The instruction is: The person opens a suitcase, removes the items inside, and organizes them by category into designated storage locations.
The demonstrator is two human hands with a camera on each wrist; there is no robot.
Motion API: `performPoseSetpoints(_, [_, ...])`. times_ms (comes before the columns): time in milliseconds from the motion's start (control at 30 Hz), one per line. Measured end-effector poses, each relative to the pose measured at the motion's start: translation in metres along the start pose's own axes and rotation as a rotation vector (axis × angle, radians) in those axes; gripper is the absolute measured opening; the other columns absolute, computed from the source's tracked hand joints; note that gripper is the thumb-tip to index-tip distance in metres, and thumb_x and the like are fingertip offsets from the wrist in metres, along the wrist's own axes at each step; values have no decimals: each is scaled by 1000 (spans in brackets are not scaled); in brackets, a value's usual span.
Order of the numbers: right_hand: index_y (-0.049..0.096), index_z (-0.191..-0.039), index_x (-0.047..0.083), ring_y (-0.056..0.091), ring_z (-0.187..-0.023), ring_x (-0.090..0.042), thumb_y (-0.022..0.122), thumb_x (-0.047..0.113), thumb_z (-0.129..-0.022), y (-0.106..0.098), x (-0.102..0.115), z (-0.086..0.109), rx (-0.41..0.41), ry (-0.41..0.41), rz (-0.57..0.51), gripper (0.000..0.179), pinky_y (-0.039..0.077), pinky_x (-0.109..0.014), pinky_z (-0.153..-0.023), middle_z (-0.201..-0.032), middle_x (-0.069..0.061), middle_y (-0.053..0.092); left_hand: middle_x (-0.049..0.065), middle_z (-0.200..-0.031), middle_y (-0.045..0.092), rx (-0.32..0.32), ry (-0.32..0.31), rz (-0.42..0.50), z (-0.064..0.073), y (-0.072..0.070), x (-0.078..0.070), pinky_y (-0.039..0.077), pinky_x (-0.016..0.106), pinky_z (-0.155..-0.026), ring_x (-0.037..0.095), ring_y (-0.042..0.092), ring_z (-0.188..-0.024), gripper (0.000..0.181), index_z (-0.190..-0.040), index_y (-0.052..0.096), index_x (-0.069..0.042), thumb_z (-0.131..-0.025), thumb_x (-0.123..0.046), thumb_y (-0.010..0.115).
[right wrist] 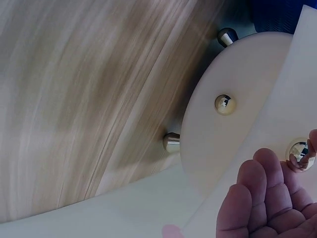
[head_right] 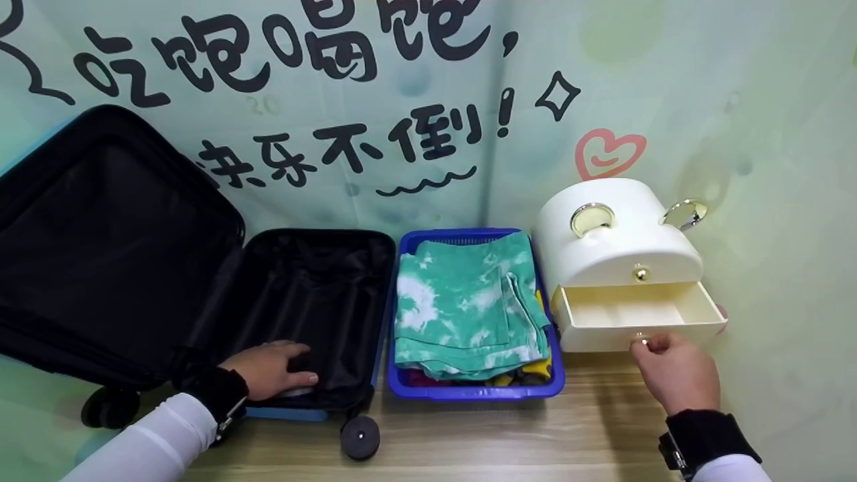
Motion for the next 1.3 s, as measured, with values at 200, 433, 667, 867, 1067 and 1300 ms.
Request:
performPoseSetpoints(200, [68, -106, -5, 65, -78, -30, 64, 54, -96, -5, -2, 5, -43, 64, -39, 59, 41, -37, -63, -99, -24, 73, 19, -143, 59, 65, -31, 0, 1, 4, -2, 42, 50, -110, 39, 50, -136, 76, -144, 57, -4, -95, -62, 60])
performPoseSetpoints(433, [66, -108, -3, 59, -74, -17, 69, 54, -93, -13, 0, 7, -105, 105, -100, 59, 42, -31, -58, -99, -17, 72, 15, -136, 65, 84, -40, -1, 1, 7, -4, 46, 48, -106, 35, 58, -128, 76, -141, 60, -5, -93, -63, 63])
performPoseSetpoints(667, [67, -105, 0, 53, -68, -5, 69, 52, -93, -15, 2, 7, -131, 93, -109, 53, 41, -28, -57, -96, -13, 72, 14, -135, 66, 95, -37, 10, 0, 8, -4, 47, 47, -105, 34, 59, -126, 74, -138, 63, -5, -91, -61, 67])
performPoseSetpoints(867, [66, -109, -2, 53, -70, -3, 68, 51, -94, -17, 3, 7, -138, 91, -118, 55, 41, -27, -58, -101, -17, 71, 13, -129, 69, 73, -25, 24, 0, 8, -5, 49, 45, -102, 33, 62, -122, 71, -132, 67, -4, -87, -58, 74])
performPoseSetpoints(1067, [64, -111, -2, 54, -74, -7, 67, 52, -95, -18, 6, 7, -130, 98, -123, 57, 41, -28, -60, -106, -19, 69, 14, -129, 68, 72, -19, 49, 0, 7, -7, 48, 46, -103, 34, 61, -123, 70, -130, 68, -3, -82, -52, 81])
performPoseSetpoints(1300, [65, -108, -1, 53, -71, -6, 67, 51, -95, -20, 9, 8, -151, 98, -129, 54, 41, -28, -60, -102, -18, 70, 11, -118, 72, 69, 10, 37, 0, 7, -9, 51, 45, -98, 32, 66, -113, 54, -115, 75, -6, -82, -48, 82])
Point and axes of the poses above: each hand's wrist, its own z-axis away from the middle knuckle, its own y-axis out of the palm, x = y × z, the point moved 4 cm from there along -z, towards the middle knuckle
